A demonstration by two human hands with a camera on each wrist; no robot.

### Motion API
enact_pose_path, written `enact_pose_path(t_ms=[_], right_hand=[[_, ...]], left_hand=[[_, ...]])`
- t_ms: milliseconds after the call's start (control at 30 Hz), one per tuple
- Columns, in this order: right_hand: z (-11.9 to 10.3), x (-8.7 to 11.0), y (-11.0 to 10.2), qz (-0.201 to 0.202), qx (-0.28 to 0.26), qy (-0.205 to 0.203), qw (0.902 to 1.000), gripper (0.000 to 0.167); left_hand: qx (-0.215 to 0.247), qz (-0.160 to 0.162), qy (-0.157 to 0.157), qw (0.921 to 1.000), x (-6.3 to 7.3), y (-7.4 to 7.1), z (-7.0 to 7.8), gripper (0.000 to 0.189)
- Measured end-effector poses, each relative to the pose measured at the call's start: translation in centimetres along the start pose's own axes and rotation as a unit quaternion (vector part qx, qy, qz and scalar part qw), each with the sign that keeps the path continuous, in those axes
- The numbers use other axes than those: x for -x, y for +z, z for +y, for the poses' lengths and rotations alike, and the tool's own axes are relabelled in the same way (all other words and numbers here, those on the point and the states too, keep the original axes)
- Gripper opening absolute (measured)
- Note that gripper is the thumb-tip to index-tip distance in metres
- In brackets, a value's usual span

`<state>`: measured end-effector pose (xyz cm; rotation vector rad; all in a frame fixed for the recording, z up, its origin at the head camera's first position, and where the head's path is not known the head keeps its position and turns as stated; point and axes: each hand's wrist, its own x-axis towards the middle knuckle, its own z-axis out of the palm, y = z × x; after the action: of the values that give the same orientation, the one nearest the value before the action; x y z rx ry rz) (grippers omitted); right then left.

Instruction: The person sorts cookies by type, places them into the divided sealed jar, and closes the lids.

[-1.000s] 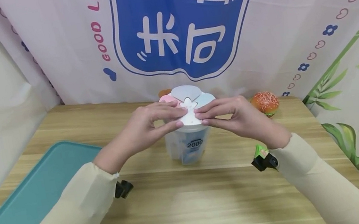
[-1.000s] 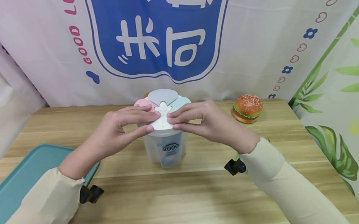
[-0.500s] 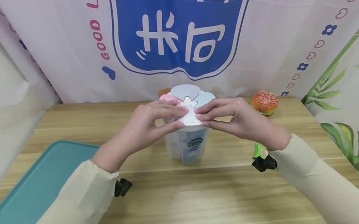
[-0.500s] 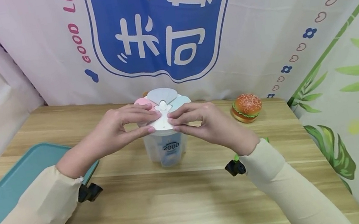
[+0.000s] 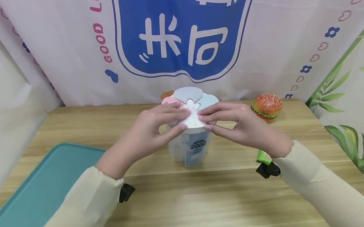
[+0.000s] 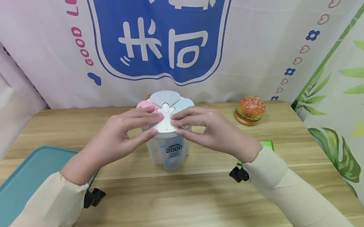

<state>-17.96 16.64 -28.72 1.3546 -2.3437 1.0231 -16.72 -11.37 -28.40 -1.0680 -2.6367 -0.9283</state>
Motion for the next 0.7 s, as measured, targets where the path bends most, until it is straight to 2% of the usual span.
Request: enact_pose_path(t_ms=[100,167,267,333,400,467,567,633,700], right_hand=[[0.2,0.2,0.0,0.014,-0.033,0.044,0.9984,0.029],[0.4,0.3,-0.1,0.046,-0.075,0.083,0.9927,0.026],[1.4,0.3,-0.4,0.12,-0.14,0.136,0.9735,0.025],[2.2,0.3,-0.4,0.157,-0.179,0.163,0.9576,0.033],[3.2,0.3,-0.1,0.168,-0.224,0.189,0.9412,0.046],[4.2,0.5,0.3,0.15,-0.269,0.22,0.9257,0.06],[5.6,0.8,1.4,0.088,-0.332,0.262,0.9018,0.081],[6.5,1.1,2.2,0.046,-0.363,0.282,0.8867,0.091],[7.2,1.1,3.1,0.016,-0.395,0.298,0.8686,0.096]], left_hand=[[0.003,0.016,0.008,0.9998,0.5,0.5,-0.1,0.043],[0.006,0.04,0.008,0.9992,0.9,0.9,-0.1,0.046],[0.023,0.099,-0.01,0.9948,1.5,1.5,-0.1,0.048],[0.053,0.143,-0.035,0.9877,2.1,1.9,0.0,0.048],[0.103,0.171,-0.071,0.9773,2.6,2.2,0.0,0.05],[0.163,0.185,-0.114,0.9625,3.1,2.5,0.2,0.055],[0.242,0.188,-0.181,0.9346,3.5,3.2,0.6,0.065],[0.276,0.193,-0.212,0.9175,3.8,4.0,1.0,0.069],[0.293,0.192,-0.238,0.9059,4.4,5.0,1.4,0.073]])
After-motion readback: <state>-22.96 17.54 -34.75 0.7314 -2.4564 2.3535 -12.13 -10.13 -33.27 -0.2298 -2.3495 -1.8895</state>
